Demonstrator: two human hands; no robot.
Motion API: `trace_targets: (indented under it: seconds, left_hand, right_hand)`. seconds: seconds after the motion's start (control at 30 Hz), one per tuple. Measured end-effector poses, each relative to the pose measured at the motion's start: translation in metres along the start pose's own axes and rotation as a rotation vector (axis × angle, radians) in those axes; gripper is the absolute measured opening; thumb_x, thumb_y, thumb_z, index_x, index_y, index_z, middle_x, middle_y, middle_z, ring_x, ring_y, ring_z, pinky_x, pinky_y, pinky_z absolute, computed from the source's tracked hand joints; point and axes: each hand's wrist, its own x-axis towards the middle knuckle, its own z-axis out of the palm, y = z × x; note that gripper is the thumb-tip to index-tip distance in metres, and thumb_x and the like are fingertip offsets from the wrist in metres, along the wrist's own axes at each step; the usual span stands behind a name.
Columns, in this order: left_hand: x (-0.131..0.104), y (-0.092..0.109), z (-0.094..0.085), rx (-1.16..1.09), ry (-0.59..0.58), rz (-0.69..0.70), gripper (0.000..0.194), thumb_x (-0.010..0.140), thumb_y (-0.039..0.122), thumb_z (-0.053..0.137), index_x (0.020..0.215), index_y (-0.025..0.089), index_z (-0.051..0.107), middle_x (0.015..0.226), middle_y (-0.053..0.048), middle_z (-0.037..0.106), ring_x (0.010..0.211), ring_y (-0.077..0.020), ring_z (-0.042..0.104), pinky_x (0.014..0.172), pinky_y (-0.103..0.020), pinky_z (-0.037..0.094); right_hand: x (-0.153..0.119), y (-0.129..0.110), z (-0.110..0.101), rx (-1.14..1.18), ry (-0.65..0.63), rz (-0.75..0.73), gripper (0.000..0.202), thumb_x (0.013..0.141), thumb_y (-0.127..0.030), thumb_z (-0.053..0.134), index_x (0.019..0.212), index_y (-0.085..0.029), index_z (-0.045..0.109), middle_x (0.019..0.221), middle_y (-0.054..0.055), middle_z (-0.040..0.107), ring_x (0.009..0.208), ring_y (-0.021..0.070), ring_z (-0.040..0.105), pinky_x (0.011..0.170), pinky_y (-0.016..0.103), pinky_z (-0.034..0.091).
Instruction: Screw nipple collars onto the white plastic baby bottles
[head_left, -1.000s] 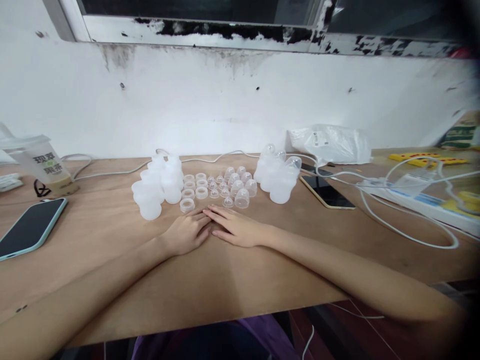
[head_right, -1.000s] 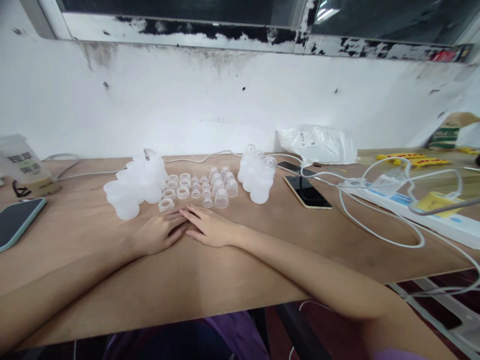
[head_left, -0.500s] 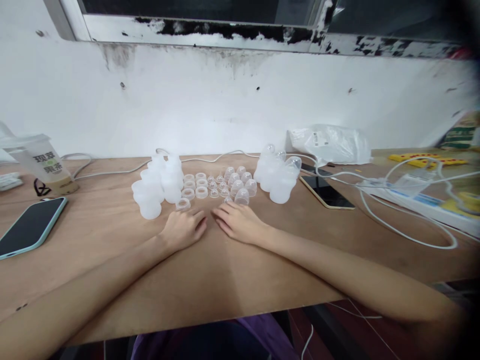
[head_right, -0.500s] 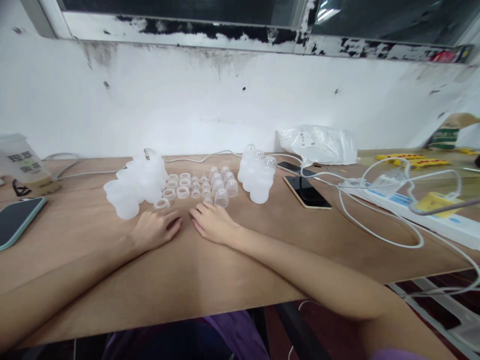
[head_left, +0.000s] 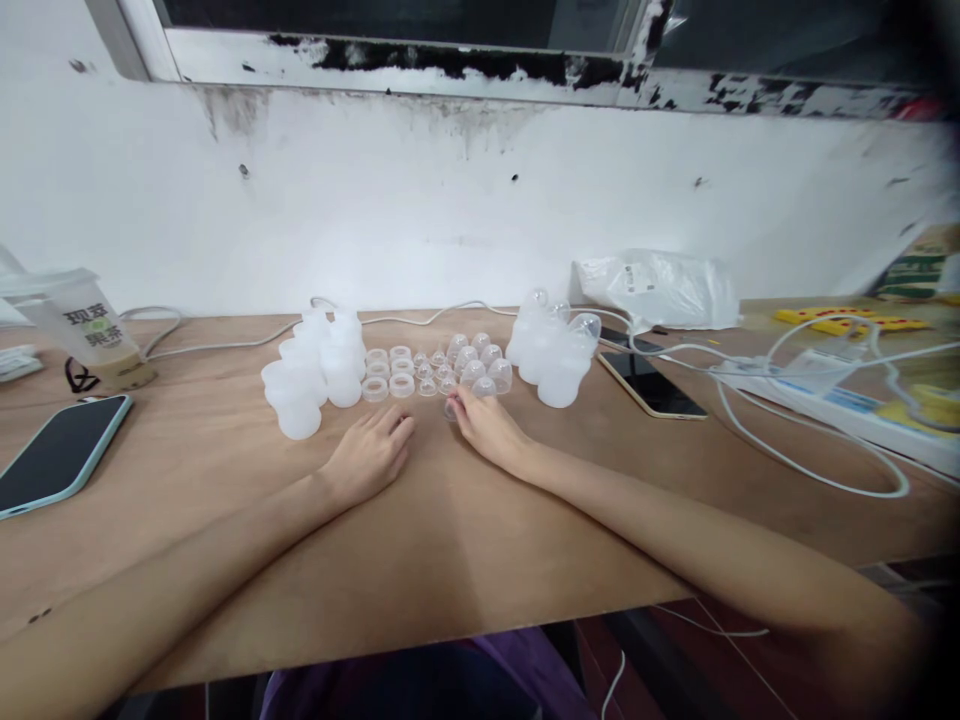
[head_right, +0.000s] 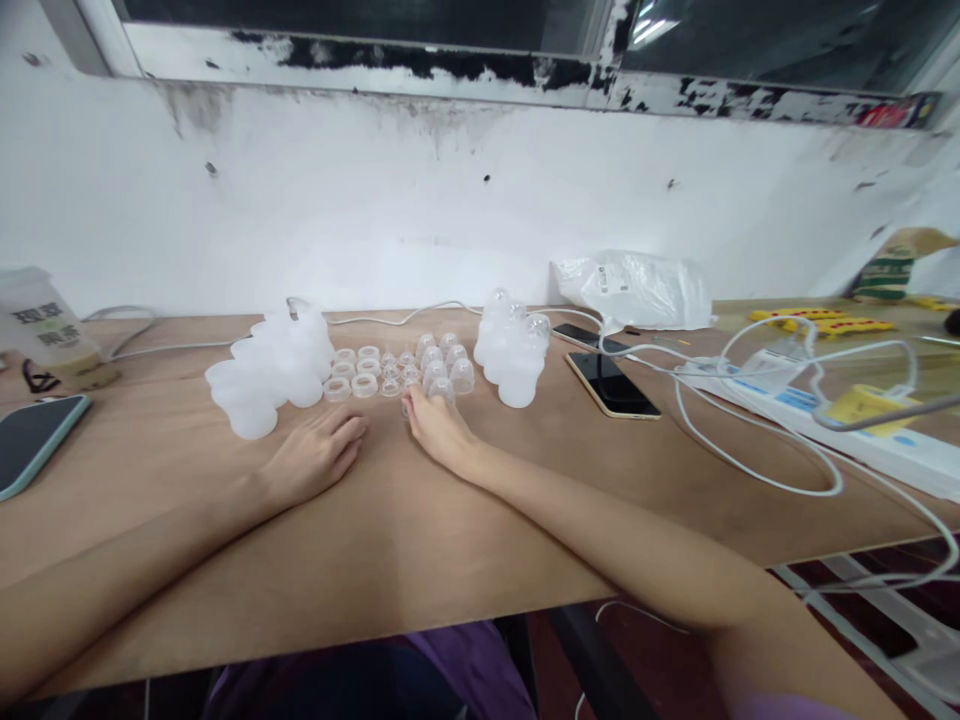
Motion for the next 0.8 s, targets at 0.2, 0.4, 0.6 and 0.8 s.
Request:
trace_targets:
  seconds: [0.2,0.4,0.6,0.8]
  left_hand:
    - [-0.001,-0.011,0.011,-0.077,0.108,-0.218,0.036,0.078,0.032,0.042,0.108,0.013,0.044,0.108,-0.013,0.049,0.1,-0.0262,0.046,0.083,-0.041,0.04]
    - [0.004,-0.027,0.014,-0.433,0.011,-0.244,0.039,0.076,0.041,0.046,0.107,0.018,0.05,0.098,-0.006,0.055,0.078,-0.0164,0.054,0.07,-0.03,0.045]
    - [0.004,-0.029,0.011,-0.589,0.146,-0.35,0.043,0.07,0.044,0.053,0.105,0.019,0.05,0.086,-0.001,0.056,0.062,-0.0102,0.051,0.061,-0.025,0.046]
    - [0.003,-0.029,0.012,-0.593,0.142,-0.394,0.041,0.067,0.041,0.057,0.103,0.02,0.051,0.076,0.0,0.055,0.058,-0.0099,0.051,0.059,-0.025,0.047]
  right_hand:
    - [-0.005,-0.014,-0.006,0.046,-0.069,-0.046,0.025,0.086,-0.03,0.031,0.095,-0.018,0.051,0.078,0.004,0.064,0.071,0.0157,0.06,0.064,0.025,0.041]
    - [-0.011,-0.014,-0.009,-0.106,-0.125,-0.083,0.031,0.082,-0.037,0.039,0.103,-0.019,0.051,0.09,0.007,0.06,0.078,0.0197,0.057,0.066,0.03,0.041]
    - [-0.01,-0.014,-0.009,0.228,0.006,-0.097,0.031,0.084,-0.036,0.036,0.108,-0.021,0.049,0.103,0.007,0.052,0.078,0.0127,0.054,0.072,0.028,0.042]
    - [-0.005,-0.011,-0.008,0.465,-0.03,-0.024,0.032,0.083,-0.035,0.039,0.109,-0.019,0.049,0.081,0.002,0.058,0.071,0.0119,0.053,0.071,0.027,0.042]
